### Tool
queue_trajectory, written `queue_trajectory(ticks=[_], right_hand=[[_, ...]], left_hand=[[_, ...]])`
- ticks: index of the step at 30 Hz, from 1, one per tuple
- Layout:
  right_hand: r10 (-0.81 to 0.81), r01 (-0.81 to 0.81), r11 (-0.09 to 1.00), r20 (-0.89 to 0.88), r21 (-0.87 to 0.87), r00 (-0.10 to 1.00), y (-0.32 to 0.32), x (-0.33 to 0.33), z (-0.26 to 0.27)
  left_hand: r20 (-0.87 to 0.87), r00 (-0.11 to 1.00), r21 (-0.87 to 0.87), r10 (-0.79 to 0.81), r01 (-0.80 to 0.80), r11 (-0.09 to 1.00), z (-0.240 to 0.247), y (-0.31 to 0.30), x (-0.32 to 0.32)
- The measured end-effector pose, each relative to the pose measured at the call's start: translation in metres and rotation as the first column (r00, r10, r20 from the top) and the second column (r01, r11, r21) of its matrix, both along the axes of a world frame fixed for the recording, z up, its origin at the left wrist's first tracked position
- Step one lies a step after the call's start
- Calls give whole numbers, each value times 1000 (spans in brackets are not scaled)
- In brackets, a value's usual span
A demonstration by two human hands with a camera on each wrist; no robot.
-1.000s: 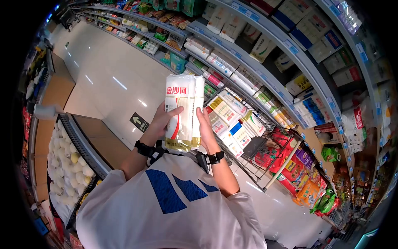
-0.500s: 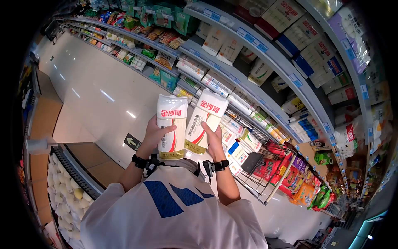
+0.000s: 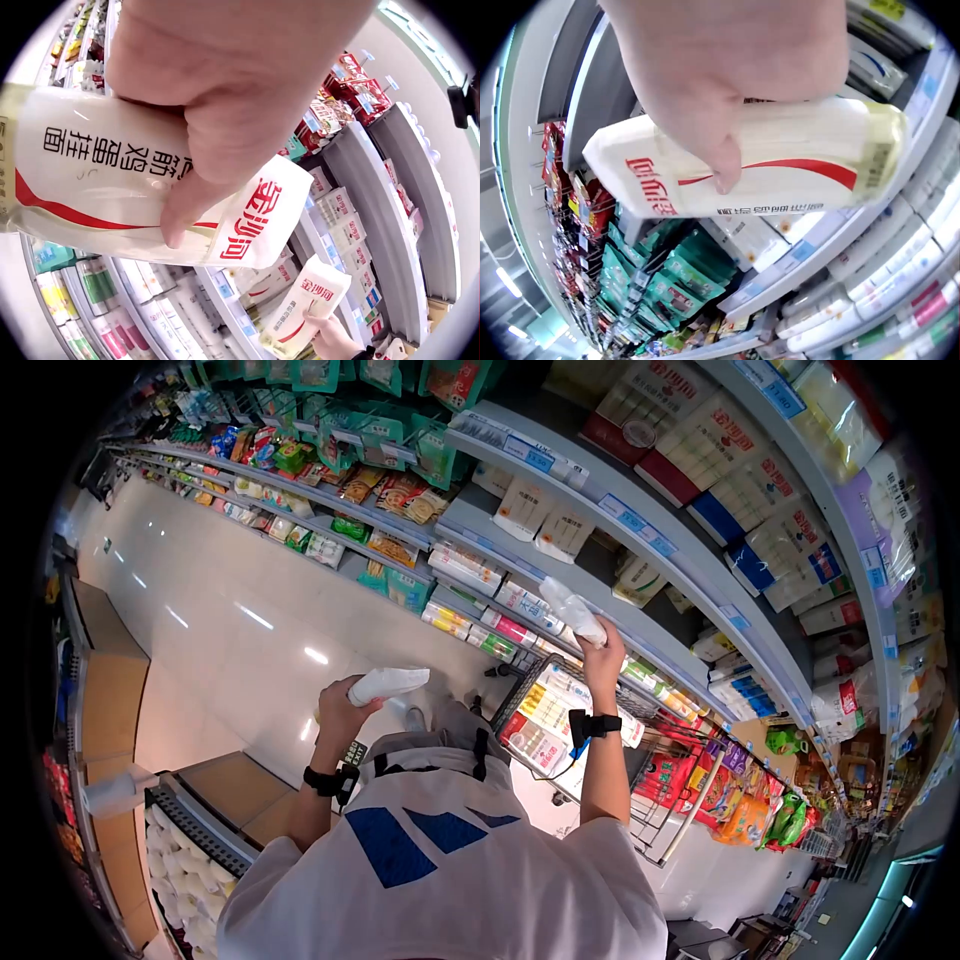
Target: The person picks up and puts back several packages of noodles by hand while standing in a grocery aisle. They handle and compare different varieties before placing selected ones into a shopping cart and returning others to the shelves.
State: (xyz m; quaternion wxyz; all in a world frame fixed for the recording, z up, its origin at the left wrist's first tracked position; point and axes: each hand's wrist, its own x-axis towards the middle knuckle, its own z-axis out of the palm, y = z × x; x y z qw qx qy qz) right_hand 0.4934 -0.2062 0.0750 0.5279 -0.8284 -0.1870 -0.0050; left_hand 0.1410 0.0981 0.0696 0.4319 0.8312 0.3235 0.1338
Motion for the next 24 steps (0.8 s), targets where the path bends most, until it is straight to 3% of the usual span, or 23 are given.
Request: queue_trajectory(ticks=[2,3,6,8,9,10,12,13,15,18,19,24], right_hand=[[142,24,940,457,-339,878,-1,34,1],[143,21,942,458,-336,877,2,50,0],[153,-17,950,418,-313,895,10,100,-11],[114,-114,993,257,-15,960,10,132,-29],[31,-34,999,85,39,996,14,140,-33],[36,-39,998,72,46,997,15,152,-44],[51,40,957,-302,289,952,18,171,-62],[18,74,935,-253,346,967,26,170,-59],[-38,113,944,-238,309,970,19,199,-84],[-159,203,962,-230,182,960,-9,256,-164],[-92,170,950,-284,263,954,-23,278,-206],[-144,171,979,-214,113,966,-11,288,-173]], left_hand=[[0,1000,4,17,-17,1000,-8,7,2],[-19,999,-21,46,-46,999,-10,10,4],[39,996,15,79,-80,997,-26,19,16],[-114,977,-166,182,-199,966,-27,22,28],[-111,975,-177,192,-209,962,-24,23,38],[-122,973,-169,198,-217,962,-22,24,49],[-171,957,-131,232,-256,958,-12,22,75],[-202,952,-113,232,-258,960,1,20,92],[-174,964,-142,201,-226,964,-4,21,115],[-155,980,-172,127,-154,973,1,18,145],[-119,987,-174,105,-125,977,2,16,154],[-93,995,-273,32,-57,960,4,5,185]])
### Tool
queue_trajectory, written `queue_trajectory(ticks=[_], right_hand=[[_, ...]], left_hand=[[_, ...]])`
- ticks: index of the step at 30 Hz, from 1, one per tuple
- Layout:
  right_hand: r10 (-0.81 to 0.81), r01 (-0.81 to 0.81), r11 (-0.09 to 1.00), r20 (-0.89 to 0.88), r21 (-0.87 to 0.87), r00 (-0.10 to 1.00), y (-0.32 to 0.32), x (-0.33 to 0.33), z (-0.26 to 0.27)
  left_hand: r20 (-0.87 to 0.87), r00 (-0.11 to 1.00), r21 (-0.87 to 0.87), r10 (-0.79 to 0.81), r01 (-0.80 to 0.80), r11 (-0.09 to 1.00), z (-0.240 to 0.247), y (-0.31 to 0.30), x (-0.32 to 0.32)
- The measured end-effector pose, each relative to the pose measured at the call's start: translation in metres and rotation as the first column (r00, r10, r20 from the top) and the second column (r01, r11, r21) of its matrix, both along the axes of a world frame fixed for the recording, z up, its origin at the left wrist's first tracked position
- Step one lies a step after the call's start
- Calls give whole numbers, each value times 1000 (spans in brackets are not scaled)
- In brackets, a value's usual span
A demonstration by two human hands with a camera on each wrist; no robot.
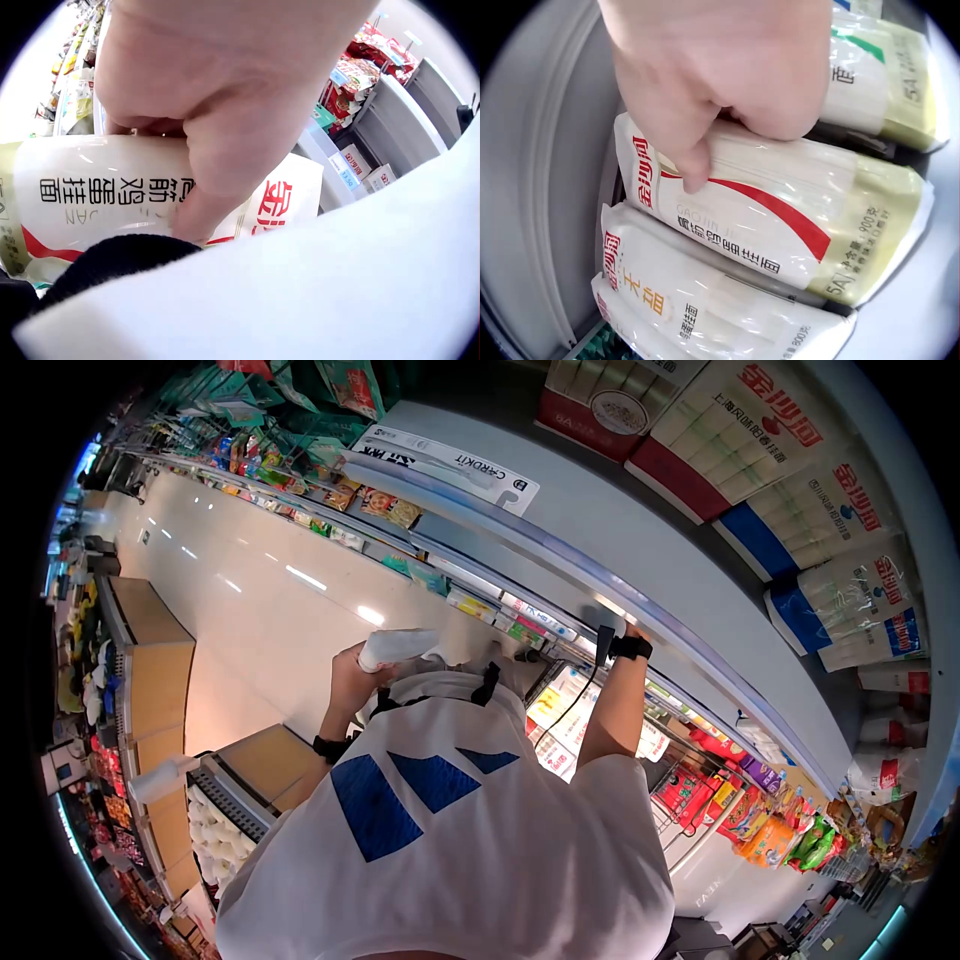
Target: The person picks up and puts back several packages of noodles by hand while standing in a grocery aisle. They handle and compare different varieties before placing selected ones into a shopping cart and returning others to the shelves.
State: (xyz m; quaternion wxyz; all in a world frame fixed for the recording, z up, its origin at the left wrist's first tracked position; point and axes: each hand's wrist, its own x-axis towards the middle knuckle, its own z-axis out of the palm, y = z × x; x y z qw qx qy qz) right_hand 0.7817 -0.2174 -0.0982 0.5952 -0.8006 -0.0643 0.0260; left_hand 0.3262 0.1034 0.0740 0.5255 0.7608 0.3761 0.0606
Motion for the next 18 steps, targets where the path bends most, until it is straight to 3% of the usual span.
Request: queue_trajectory(ticks=[8,18], right_hand=[[32,-9,978,106,-207,994,40,-19,30],[63,-5,932,147,-363,987,71,-57,42]], left_hand=[[-68,986,175,-150,160,972,12,10,33],[17,978,98,-209,207,973,22,14,59]])
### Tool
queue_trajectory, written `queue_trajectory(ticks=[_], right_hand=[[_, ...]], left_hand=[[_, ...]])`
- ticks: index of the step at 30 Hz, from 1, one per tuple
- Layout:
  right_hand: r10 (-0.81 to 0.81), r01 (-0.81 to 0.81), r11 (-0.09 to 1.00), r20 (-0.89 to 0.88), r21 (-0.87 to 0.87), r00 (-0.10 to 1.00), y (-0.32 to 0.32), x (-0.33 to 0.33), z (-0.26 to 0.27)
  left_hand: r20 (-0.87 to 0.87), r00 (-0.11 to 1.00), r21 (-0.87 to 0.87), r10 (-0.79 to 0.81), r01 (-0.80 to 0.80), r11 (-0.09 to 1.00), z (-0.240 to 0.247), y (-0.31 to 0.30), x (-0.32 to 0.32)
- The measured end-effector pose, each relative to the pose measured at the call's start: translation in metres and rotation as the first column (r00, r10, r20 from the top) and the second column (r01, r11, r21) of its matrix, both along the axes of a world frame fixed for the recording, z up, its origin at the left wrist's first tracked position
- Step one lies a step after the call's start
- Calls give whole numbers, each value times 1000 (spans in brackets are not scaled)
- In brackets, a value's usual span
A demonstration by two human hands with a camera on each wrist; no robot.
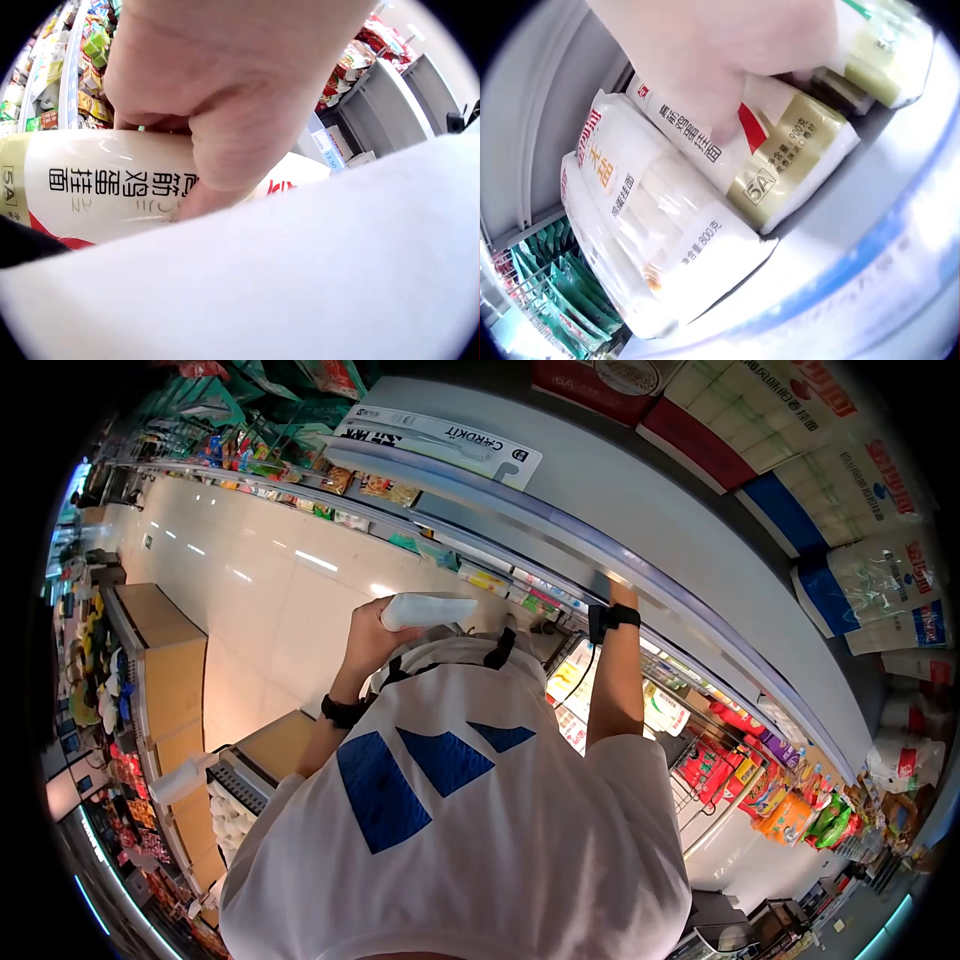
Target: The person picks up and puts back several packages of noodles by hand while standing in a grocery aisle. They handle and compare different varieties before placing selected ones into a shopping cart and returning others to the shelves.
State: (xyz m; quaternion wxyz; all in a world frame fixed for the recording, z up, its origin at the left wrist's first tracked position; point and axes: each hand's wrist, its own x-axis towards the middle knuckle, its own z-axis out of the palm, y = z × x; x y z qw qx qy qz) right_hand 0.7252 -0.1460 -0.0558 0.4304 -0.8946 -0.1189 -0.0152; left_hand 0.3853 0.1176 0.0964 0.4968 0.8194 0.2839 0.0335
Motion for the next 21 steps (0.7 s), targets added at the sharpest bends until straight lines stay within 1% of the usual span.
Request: queue_trajectory(ticks=[2,3,6,7,8,9,10,11,12,13,14,15,16,17,18,20,21], right_hand=[[-10,10,1000,3,-26,1000,2,3,6],[-13,13,999,1,-45,1000,2,3,12],[-55,50,989,-29,-140,998,9,-15,47],[-46,35,989,-69,-144,997,9,-31,64],[0,-12,995,-108,-104,994,10,-46,76],[91,-96,995,-151,-30,984,8,-62,85],[294,-274,948,-117,162,949,7,-73,76],[544,-517,812,-30,271,838,15,-93,95],[701,-595,664,-99,453,707,24,-115,115],[773,-649,599,-128,468,621,30,-134,129],[783,-664,595,-139,453,606,33,-147,133],[783,-644,575,-110,505,613,37,-153,129],[780,-621,552,-83,556,620,40,-159,127],[717,-549,598,-83,584,692,40,-164,128],[717,-550,598,-83,583,692,36,-164,132],[664,-552,648,-35,525,747,25,-159,142],[636,-590,676,55,440,770,23,-156,156]], left_hand=[[8,999,-33,-52,52,998,6,1,9],[6,999,-35,-52,52,998,3,1,12],[18,997,-4,-74,74,997,-4,0,24],[62,992,5,-108,108,994,-1,-1,29],[108,984,14,-140,140,990,2,-2,35],[111,984,11,-136,136,991,7,-3,41],[151,969,48,-194,189,981,13,-4,47],[188,949,88,-252,239,967,14,-6,53],[188,950,84,-248,236,968,11,-8,59],[223,920,135,-324,300,944,6,-9,65],[254,881,192,-399,359,914,4,-12,70],[257,880,192,-399,358,914,3,-15,76],[306,856,212,-418,367,906,3,-19,80],[353,828,231,-436,374,898,4,-23,84],[354,827,231,-436,374,898,8,-26,86],[345,816,244,-463,398,884,20,-32,88],[347,815,244,-464,399,884,22,-34,89]])
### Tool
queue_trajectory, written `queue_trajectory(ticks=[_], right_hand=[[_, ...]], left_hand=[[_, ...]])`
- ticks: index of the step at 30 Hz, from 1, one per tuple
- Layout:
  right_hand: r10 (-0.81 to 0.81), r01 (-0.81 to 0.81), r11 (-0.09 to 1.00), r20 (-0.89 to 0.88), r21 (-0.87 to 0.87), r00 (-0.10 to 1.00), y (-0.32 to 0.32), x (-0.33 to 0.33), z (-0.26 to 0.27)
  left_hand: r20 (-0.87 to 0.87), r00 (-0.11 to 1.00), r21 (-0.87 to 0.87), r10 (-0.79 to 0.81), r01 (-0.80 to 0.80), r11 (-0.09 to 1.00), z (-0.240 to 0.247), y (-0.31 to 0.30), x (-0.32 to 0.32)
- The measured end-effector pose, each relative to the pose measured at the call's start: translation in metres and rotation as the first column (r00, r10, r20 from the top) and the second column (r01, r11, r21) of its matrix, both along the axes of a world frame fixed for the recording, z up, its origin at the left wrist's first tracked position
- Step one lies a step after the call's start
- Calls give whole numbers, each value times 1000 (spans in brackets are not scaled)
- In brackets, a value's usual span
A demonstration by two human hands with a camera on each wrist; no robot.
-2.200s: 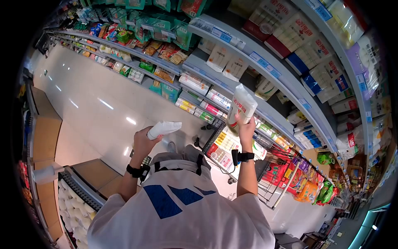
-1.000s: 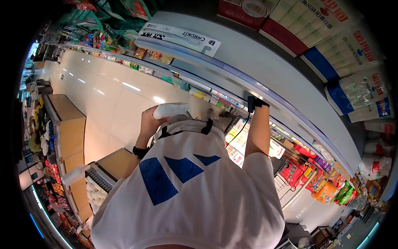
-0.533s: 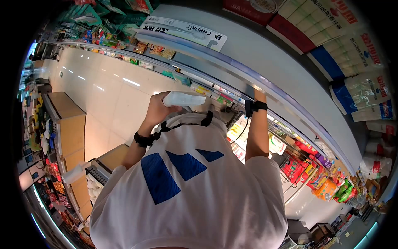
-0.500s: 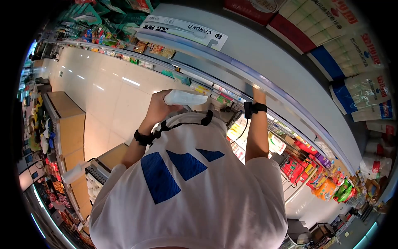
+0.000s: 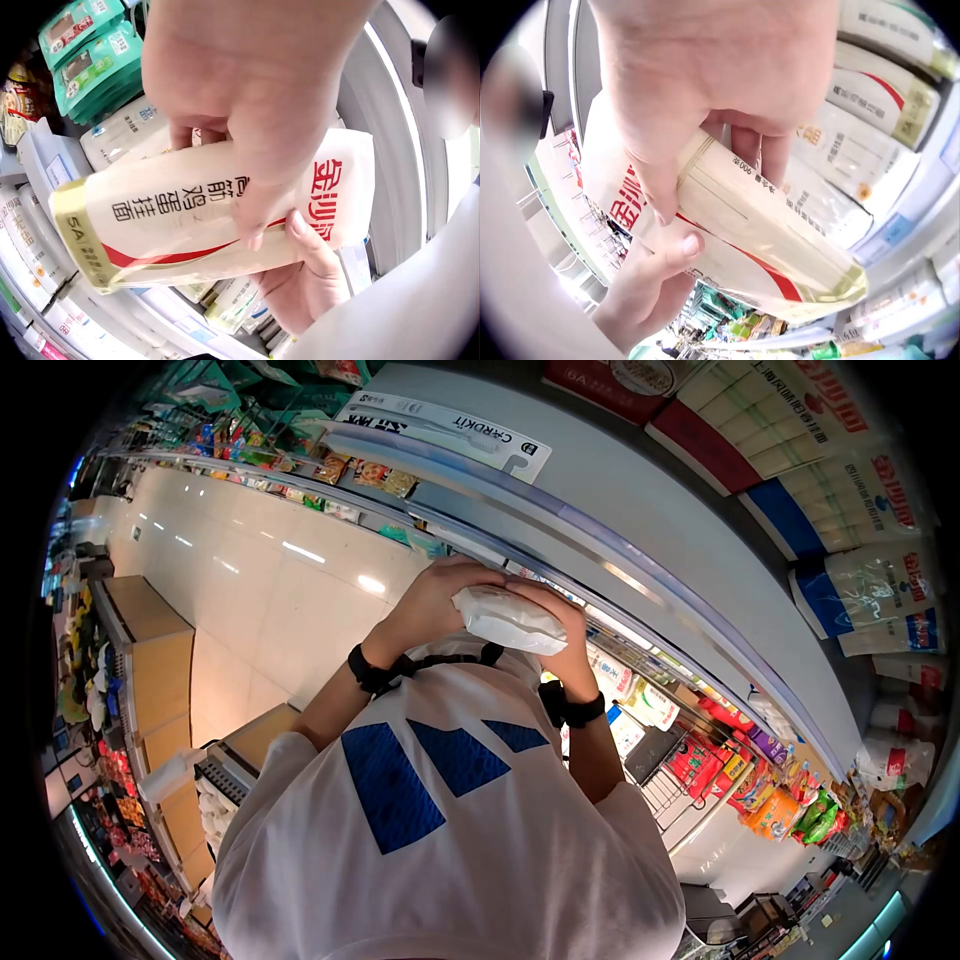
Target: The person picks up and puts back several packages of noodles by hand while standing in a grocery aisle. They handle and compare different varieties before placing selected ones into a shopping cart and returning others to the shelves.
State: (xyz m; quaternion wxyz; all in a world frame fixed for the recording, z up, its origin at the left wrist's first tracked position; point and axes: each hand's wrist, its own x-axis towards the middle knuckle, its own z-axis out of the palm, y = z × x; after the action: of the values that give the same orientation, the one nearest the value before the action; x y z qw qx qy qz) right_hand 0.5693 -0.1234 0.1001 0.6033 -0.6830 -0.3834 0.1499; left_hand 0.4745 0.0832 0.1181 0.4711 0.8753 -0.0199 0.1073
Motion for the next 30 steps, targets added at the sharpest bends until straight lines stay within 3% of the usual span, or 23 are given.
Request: queue_trajectory(ticks=[3,5,7,9,10,12,13,15,16,19,22,30], right_hand=[[-23,26,999,115,-23,993,-20,19,18],[-70,91,992,214,-88,974,-39,36,21],[-137,165,977,199,-135,970,-57,50,19],[-193,258,930,251,-263,949,-75,63,14],[-190,256,931,251,-262,949,-91,75,-3],[-382,386,777,114,-498,917,-125,95,-49],[-381,385,779,114,-494,917,-131,102,-54],[-416,519,715,310,-469,855,-135,114,-60],[-393,477,708,271,-520,879,-127,111,-38],[-407,527,705,336,-475,849,-171,154,-107],[-331,590,751,603,-297,725,-204,202,-168],[-380,691,614,624,-383,683,-117,210,-179]], left_hand=[[136,991,73,-20,10,997,2,-2,-1],[49,997,146,62,-69,987,-5,11,-11],[22,996,144,84,-87,986,-20,28,-29],[-169,976,278,137,-86,957,-28,42,-50],[-168,976,279,141,-90,956,-30,46,-60],[-298,914,250,276,-205,946,-32,51,-79],[-296,914,253,279,-207,945,-33,53,-86],[-399,848,266,349,-257,929,-34,54,-98],[-395,844,266,363,-272,925,-37,55,-105],[-424,818,269,390,-298,916,-46,53,-119],[-426,811,239,400,-326,915,-45,48,-124],[-454,795,225,402,-334,915,-53,48,-142]])
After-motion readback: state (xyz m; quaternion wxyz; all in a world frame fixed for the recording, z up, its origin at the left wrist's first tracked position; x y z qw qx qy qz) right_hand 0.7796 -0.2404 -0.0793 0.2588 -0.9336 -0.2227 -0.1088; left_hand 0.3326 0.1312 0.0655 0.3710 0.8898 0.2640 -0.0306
